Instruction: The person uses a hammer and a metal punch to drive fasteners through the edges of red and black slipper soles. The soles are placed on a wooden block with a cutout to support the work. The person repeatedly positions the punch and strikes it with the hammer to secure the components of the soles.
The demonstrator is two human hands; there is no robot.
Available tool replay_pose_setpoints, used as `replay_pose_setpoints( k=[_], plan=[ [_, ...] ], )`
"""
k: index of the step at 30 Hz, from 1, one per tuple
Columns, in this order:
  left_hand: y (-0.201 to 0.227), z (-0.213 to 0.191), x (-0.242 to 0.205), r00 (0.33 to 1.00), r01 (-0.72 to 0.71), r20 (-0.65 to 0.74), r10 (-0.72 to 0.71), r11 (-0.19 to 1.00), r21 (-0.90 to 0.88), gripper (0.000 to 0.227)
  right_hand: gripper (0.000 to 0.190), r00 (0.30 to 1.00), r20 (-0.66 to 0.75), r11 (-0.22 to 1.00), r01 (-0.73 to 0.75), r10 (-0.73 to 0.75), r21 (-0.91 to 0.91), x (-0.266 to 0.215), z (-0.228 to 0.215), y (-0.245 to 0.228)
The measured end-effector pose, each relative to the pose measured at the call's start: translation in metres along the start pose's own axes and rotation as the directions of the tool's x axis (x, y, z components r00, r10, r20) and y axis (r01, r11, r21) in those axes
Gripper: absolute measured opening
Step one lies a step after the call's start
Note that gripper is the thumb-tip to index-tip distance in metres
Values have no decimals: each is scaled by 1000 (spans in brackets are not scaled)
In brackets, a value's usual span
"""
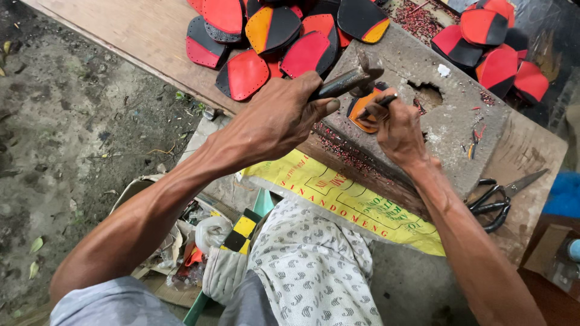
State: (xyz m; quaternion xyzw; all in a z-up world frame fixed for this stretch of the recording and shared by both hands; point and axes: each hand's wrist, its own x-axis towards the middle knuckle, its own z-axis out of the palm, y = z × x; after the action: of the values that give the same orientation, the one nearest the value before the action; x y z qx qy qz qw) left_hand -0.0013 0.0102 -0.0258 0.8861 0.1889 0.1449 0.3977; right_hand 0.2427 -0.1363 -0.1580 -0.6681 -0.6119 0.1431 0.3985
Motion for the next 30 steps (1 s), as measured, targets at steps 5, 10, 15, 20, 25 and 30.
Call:
replay_pose_setpoints(
  k=[5,10,15,20,25,30],
  plan=[
    [2,0,2,998,45,34,-46,999,14,36,10,998,-42,999,42,-40,29,1,4,-3],
    [4,1,8,1000,1,25,-2,1000,16,35,12,1000,-26,999,7,-6,33,2,7,-5],
    [10,5,22,997,-78,-20,77,995,-55,30,14,997,-80,997,-8,2,-71,2,11,-13],
    [29,2,33,983,-178,-64,174,981,-77,28,10,984,-34,951,159,-174,-267,2,12,-12],
    [46,-3,21,867,-422,-333,371,902,-91,24,9,986,45,957,166,-160,-238,10,5,-6],
    [29,19,20,857,-420,-354,375,906,-57,21,10,996,76,952,60,-38,-299,10,8,-8]
  ],
)
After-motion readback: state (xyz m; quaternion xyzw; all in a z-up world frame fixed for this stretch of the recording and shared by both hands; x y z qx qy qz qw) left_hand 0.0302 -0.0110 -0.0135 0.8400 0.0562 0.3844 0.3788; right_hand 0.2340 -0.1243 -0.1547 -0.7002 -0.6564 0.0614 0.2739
